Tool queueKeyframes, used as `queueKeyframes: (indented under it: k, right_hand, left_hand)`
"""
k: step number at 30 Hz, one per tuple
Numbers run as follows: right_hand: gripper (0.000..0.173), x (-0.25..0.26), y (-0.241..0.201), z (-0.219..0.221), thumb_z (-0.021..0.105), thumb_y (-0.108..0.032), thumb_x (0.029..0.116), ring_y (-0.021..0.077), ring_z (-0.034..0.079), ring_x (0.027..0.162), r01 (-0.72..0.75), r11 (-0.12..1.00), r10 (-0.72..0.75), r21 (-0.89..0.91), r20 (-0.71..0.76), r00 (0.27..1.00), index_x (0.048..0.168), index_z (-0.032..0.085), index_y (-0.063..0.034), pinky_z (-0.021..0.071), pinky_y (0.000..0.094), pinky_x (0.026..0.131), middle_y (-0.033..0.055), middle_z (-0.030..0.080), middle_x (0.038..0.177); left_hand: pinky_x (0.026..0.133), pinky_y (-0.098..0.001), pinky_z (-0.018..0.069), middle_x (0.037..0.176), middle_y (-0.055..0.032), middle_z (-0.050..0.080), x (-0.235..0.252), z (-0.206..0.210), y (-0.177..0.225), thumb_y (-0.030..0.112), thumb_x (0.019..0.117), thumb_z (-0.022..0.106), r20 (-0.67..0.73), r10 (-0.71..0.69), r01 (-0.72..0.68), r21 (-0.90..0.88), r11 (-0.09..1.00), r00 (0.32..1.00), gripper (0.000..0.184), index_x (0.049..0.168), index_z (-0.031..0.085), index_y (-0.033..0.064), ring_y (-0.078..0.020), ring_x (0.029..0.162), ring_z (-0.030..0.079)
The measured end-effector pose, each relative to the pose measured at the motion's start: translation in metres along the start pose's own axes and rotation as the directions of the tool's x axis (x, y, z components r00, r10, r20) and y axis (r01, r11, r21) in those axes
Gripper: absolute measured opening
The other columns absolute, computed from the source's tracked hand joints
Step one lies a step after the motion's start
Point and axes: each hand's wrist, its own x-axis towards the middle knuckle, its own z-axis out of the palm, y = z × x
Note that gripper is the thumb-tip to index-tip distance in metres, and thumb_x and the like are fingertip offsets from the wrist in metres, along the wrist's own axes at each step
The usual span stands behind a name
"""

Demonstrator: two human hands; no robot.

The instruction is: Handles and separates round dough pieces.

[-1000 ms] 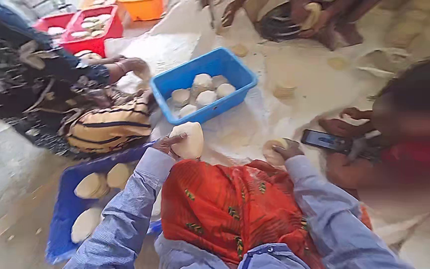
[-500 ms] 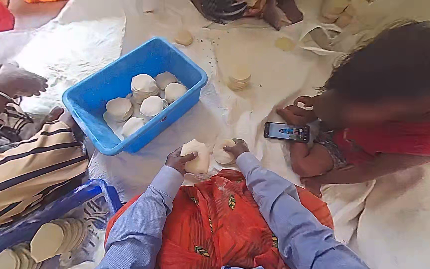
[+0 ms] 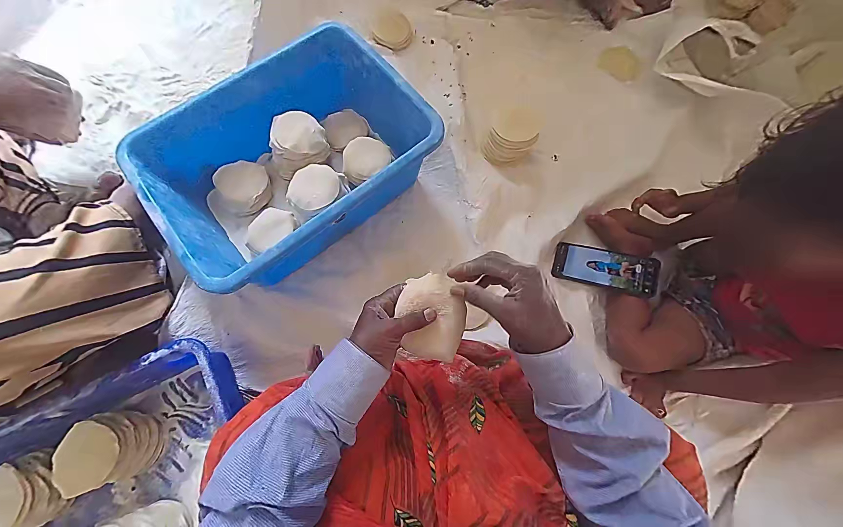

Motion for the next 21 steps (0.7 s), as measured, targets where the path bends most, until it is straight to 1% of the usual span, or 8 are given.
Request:
queueKeyframes:
  k: [3,7,12,15,17,18,19,21]
  right_hand:
    - [0.024,-0.005,-0.002,0.008,0.081,-0.022,0.0835,0.0169,0.068,0.088,-0.006,0.987,0.014,-0.161,0.043,0.999,0.103,0.078,-0.0097,0.0560,0.0354,0.072,0.0061,0.073,0.098]
    - [0.022,-0.005,-0.002,0.013,0.085,-0.015,0.0781,0.0142,0.068,0.080,-0.124,0.986,0.128,-0.108,0.030,0.991,0.096,0.075,-0.0076,0.0564,0.0340,0.071,0.0053,0.072,0.092]
    - [0.015,-0.005,0.000,0.012,0.085,-0.015,0.0749,0.0187,0.066,0.096,-0.014,0.993,0.011,-0.120,-0.026,1.000,0.085,0.074,-0.0113,0.0532,0.0346,0.075,0.0065,0.071,0.099]
    - [0.011,-0.005,-0.003,0.008,0.078,-0.010,0.0812,0.0130,0.070,0.092,-0.009,0.998,0.007,0.063,0.033,0.999,0.089,0.070,-0.0088,0.0570,0.0317,0.076,0.0035,0.075,0.098]
    - [0.013,-0.006,-0.014,0.001,0.073,-0.001,0.0872,0.0076,0.070,0.075,-0.055,0.968,0.051,0.245,0.025,0.998,0.094,0.063,-0.0064,0.0611,0.0268,0.069,-0.0001,0.072,0.084]
    - [0.015,-0.007,-0.020,-0.005,0.070,0.001,0.0892,0.0044,0.068,0.070,-0.057,0.955,0.064,0.290,-0.013,0.998,0.097,0.061,-0.0076,0.0605,0.0243,0.066,-0.0040,0.070,0.080]
    - [0.016,-0.007,-0.025,-0.014,0.069,0.001,0.0905,0.0021,0.069,0.071,-0.046,0.958,0.069,0.284,-0.069,0.995,0.100,0.061,-0.0085,0.0607,0.0227,0.067,-0.0068,0.071,0.080]
    - [0.014,-0.006,-0.028,-0.033,0.069,0.000,0.0920,0.0016,0.071,0.077,-0.025,0.982,0.062,0.185,-0.194,0.979,0.105,0.066,-0.0048,0.0620,0.0216,0.072,-0.0054,0.074,0.088]
  left_hand:
    - [0.081,-0.0352,0.0615,0.101,-0.0154,0.072,-0.001,0.001,0.000,-0.013,0.0848,0.070,-0.024,-0.012,0.012,-0.002,1.000,1.000,0.036,0.119,0.063,-0.0052,-0.0199,0.088,0.072]
    - [0.082,-0.0344,0.0607,0.103,-0.0153,0.070,-0.002,0.000,-0.002,-0.017,0.0823,0.068,-0.011,-0.022,0.022,0.024,0.999,1.000,0.040,0.120,0.062,-0.0052,-0.0194,0.090,0.071]
    - [0.077,-0.0366,0.0616,0.104,-0.0152,0.069,-0.004,0.005,0.004,-0.016,0.0874,0.064,-0.034,-0.132,0.130,-0.057,0.990,0.991,0.040,0.124,0.059,-0.0030,-0.0211,0.087,0.071]
    - [0.080,-0.0399,0.0609,0.105,-0.0146,0.069,-0.003,-0.001,0.001,-0.014,0.0891,0.061,0.043,-0.160,0.165,-0.163,0.973,0.986,0.039,0.125,0.058,-0.0001,-0.0228,0.090,0.070]
    - [0.079,-0.0399,0.0616,0.106,-0.0134,0.070,-0.003,-0.003,0.001,-0.007,0.0923,0.061,0.091,-0.152,0.167,-0.195,0.966,0.984,0.036,0.127,0.058,0.0026,-0.0223,0.090,0.071]
    - [0.079,-0.0394,0.0621,0.105,-0.0124,0.071,-0.003,-0.002,0.002,-0.003,0.0950,0.060,0.094,-0.148,0.164,-0.204,0.965,0.985,0.032,0.127,0.058,0.0035,-0.0215,0.090,0.072]
    - [0.079,-0.0382,0.0621,0.104,-0.0110,0.071,-0.004,-0.001,0.005,0.003,0.0985,0.059,0.072,-0.143,0.155,-0.210,0.965,0.987,0.027,0.126,0.059,0.0040,-0.0203,0.089,0.072]
    - [0.079,-0.0378,0.0612,0.103,-0.0101,0.071,-0.003,0.000,0.012,0.013,0.1027,0.056,-0.043,-0.129,0.117,-0.217,0.969,0.991,0.023,0.124,0.060,0.0045,-0.0195,0.090,0.071]
